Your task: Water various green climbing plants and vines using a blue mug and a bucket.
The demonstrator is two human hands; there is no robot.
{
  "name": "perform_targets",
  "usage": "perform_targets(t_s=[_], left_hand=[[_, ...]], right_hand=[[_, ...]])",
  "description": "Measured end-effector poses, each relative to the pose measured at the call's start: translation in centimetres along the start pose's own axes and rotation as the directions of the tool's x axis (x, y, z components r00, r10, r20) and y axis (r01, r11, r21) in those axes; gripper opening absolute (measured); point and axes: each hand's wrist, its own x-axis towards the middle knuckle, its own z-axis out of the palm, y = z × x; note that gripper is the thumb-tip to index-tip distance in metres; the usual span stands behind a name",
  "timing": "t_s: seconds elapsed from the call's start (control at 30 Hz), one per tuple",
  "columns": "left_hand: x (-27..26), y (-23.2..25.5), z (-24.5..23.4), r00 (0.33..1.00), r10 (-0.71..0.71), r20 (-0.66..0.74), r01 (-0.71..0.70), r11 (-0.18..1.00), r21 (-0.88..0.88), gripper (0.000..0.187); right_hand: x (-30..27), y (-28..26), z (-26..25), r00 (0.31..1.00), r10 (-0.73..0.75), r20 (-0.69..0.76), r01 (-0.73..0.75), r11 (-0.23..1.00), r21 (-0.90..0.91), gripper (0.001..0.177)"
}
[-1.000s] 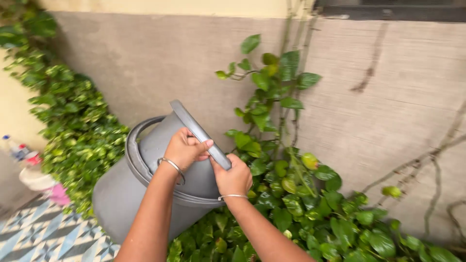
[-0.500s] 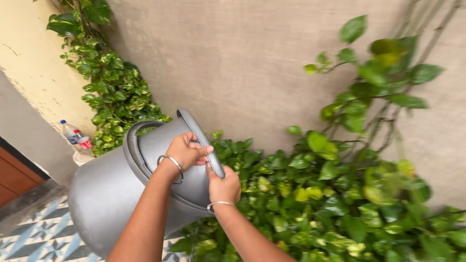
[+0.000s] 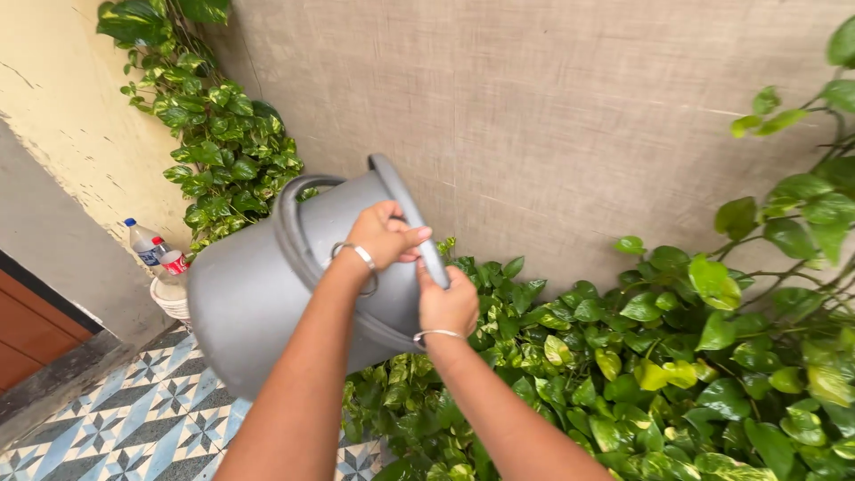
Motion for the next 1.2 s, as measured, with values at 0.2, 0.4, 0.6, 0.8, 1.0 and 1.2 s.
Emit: perform_targets(t_s=[0.2, 0.4, 0.6, 0.8, 1.0, 1.2], left_hand=[[5.2, -0.5, 0.4, 0.997, 0.004, 0.072, -0.005, 1.000, 0.019, 0.040], [12.4, -2.3, -3.4, 0.997, -0.015, 0.077, 0.014, 1.000, 0.021, 0.038], [19.1, -2.3, -8.9, 0.996, -0.053, 0.071, 0.043, 0.990, 0.135, 0.033], [24.2, 1.1, -13.5, 0.997, 0.003, 0.072, -0.019, 0.975, 0.223, 0.033], [26.8, 4.6, -18.0, 0.998, 0.015, 0.062, -0.031, 0.964, 0.265, 0.032], [29.2, 2.9, -24.1, 0.998, -0.026, 0.055, 0.009, 0.955, 0.296, 0.033]], right_hand=[[4.2, 0.0, 2.7, 0.996, 0.005, -0.089, -0.006, 1.000, -0.018, 0.042], [9.0, -1.4, 8.9, 0.996, 0.015, -0.091, -0.019, 0.999, -0.042, 0.041], [13.5, -2.5, 18.5, 0.997, 0.058, -0.051, -0.056, 0.997, 0.049, 0.039], [16.5, -6.2, 25.4, 0.999, 0.040, -0.035, -0.029, 0.965, 0.260, 0.037], [18.1, -10.6, 29.4, 0.998, -0.056, -0.037, 0.065, 0.953, 0.296, 0.037], [17.5, -11.6, 36.4, 0.998, -0.060, -0.029, 0.066, 0.952, 0.300, 0.040]])
